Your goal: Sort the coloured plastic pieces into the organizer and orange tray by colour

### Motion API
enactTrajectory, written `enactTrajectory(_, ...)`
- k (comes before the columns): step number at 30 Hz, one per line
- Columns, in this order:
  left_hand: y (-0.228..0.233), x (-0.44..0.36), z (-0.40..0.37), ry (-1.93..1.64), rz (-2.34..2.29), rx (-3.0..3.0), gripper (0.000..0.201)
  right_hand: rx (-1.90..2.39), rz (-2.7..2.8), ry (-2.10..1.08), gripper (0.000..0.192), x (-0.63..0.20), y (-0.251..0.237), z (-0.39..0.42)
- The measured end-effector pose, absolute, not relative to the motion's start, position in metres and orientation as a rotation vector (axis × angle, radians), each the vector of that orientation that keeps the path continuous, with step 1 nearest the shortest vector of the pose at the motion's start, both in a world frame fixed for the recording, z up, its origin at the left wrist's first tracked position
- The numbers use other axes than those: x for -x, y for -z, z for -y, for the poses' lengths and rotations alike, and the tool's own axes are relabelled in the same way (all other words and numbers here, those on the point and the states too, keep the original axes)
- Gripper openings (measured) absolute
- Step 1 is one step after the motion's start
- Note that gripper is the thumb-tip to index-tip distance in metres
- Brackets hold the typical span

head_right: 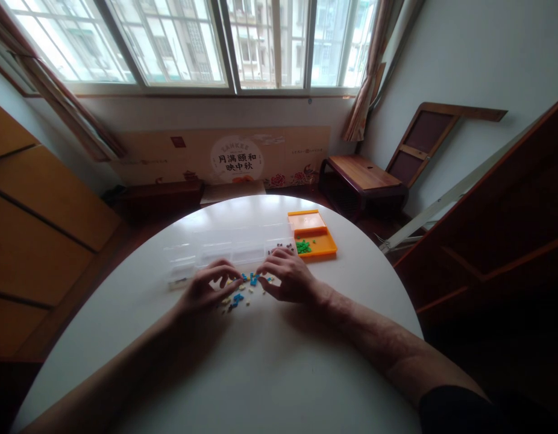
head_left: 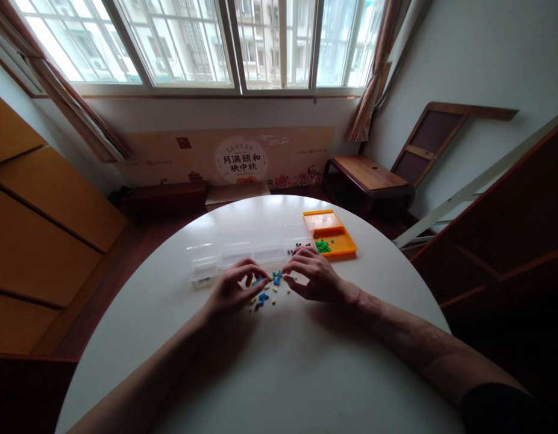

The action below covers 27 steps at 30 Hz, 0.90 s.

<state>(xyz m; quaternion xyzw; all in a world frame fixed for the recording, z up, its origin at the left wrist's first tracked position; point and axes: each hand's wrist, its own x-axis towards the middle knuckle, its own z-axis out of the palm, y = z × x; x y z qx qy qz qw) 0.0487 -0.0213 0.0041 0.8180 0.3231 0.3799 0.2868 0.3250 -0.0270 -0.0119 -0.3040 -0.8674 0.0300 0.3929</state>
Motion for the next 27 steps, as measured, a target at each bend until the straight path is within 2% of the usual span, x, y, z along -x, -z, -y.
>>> enactTrajectory(8,-0.0052,-0.0602,0.0289,-1.001,-0.83,-2.133,0.019,0.67,2.323,-0.14,0.013,-0.3194,0.0137,0.0278)
enactTrajectory(17,-0.0035,-0.0599,0.0274,-1.015,-0.768,-2.186,0.016,0.632,2.297,-0.103,0.007,-0.319,0.0174,0.0236)
enactTrajectory(27,0.0005,-0.0602,0.0262,-1.004,-0.792,-2.176,0.015,0.664,2.285,-0.145,0.008,-0.3194,0.0139,0.026)
